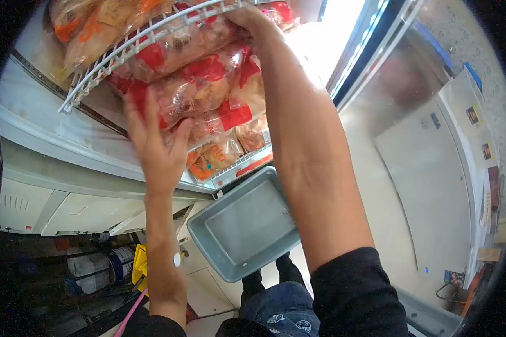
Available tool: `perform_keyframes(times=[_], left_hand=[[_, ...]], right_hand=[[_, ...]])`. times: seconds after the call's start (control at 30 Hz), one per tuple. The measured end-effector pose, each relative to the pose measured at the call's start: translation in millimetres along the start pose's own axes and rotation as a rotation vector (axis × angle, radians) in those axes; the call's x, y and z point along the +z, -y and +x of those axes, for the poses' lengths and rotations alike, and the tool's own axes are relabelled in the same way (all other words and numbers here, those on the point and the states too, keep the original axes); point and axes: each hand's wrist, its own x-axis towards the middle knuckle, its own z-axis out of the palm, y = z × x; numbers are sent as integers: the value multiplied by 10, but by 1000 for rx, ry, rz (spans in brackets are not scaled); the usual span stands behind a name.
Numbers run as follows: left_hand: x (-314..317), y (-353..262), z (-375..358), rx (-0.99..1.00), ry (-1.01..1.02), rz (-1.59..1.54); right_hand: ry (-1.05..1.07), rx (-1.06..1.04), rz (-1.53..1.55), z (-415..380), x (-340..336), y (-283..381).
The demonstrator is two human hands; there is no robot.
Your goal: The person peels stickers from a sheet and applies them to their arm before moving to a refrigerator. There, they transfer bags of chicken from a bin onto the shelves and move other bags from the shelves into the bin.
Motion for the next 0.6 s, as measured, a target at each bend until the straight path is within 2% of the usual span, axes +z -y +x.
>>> perform_keyframes(times=[0.07, 0.47, 0.6], left_hand=[[174, 51, 107, 52, 25, 131], [348, 190, -22, -6, -70, 33], [397, 139, -23, -39, -130, 45]], right_hand=[[-34, -21, 20, -59, 7, 12], [-103, -84, 19, -169, 201, 126], [-218, -96, 13, -301, 336, 257]])
